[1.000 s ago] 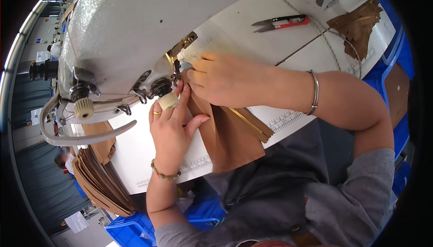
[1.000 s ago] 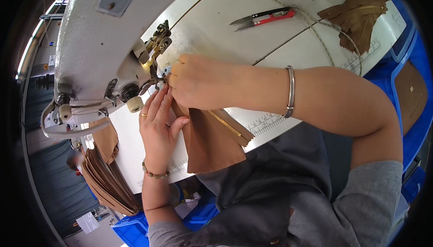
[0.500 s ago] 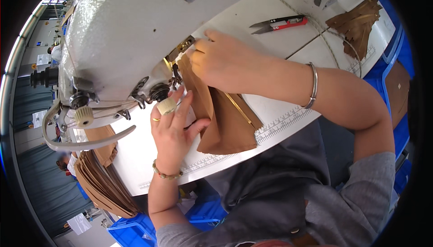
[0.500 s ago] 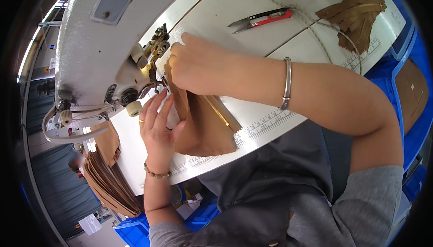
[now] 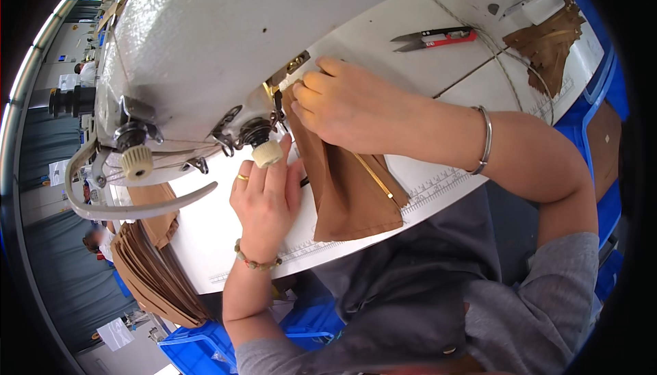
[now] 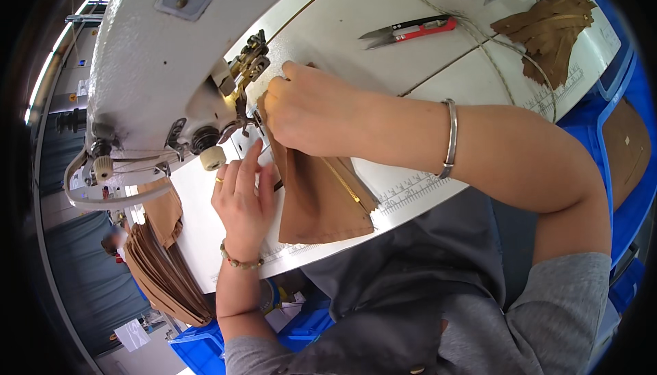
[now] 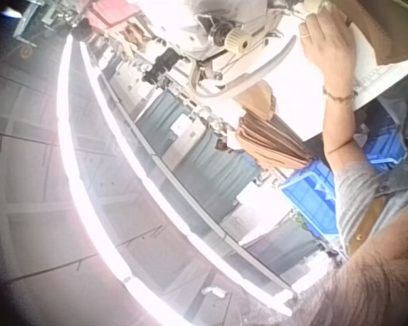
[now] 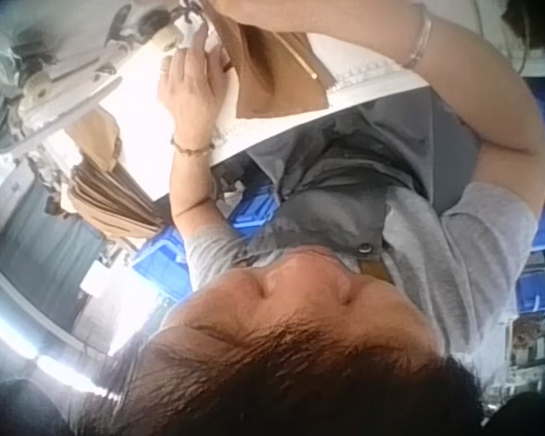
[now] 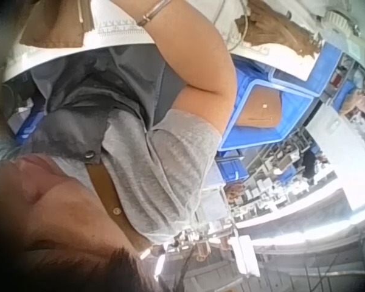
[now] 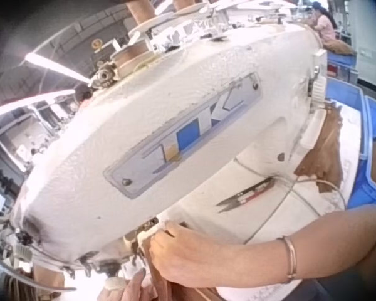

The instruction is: Sewing leather pieces and zippers together using an industrial sewing machine.

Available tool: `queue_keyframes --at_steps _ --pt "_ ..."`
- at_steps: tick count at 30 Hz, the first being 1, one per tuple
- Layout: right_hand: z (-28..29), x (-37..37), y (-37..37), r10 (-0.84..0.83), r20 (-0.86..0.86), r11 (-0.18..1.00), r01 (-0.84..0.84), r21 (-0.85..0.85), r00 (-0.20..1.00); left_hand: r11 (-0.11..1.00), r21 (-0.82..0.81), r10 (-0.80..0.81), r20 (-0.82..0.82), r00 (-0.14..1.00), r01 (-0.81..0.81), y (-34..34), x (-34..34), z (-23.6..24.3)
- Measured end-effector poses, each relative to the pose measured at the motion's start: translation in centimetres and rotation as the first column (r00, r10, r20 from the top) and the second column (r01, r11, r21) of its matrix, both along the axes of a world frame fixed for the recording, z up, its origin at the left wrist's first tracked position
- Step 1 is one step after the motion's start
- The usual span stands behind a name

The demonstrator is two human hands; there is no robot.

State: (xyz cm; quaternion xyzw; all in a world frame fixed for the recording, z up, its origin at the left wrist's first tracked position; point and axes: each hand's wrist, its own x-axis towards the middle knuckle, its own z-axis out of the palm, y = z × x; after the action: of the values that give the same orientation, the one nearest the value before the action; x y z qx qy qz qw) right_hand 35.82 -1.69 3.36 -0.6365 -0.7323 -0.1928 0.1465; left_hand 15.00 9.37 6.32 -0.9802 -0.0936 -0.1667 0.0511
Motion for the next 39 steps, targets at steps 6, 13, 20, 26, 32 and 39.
queue_keyframes --at_steps 6,13,20,26,32,39 --pt "0.3 0.1 -0.9 0.075 -0.046 0.992 -0.079 -0.097 0.996 0.972 0.219 0.129 -0.168 0.977 -0.09 -0.6 2.2 -0.1" --pt "0.9 0.2 -1.8 0.074 -0.056 0.986 -0.081 -0.145 0.996 0.937 0.325 0.243 -0.357 0.902 -0.124 -1.0 0.3 0.2" --pt "0.9 -0.9 -1.9 0.109 0.016 0.973 -0.103 -0.207 0.994 0.87 0.236 0.492 -0.373 0.787 -0.432 3.1 -4.4 3.4" --pt "0.8 -0.9 -1.9 0.12 -0.073 0.978 -0.131 -0.163 0.99 0.999 -0.045 -0.013 -0.131 0.991 0.008 0.3 -1.9 1.5" --pt "0.9 -0.8 -1.6 0.144 0.008 0.989 -0.144 -0.022 0.99 0.976 0.015 0.215 -0.228 0.95 -0.218 2.3 -0.8 1.3" --pt "1.3 -1.0 -1.8 0.18 0.009 0.981 -0.179 -0.069 0.984 0.989 0.064 0.133 0.001 0.991 -0.132 3.4 -1.3 0.4"
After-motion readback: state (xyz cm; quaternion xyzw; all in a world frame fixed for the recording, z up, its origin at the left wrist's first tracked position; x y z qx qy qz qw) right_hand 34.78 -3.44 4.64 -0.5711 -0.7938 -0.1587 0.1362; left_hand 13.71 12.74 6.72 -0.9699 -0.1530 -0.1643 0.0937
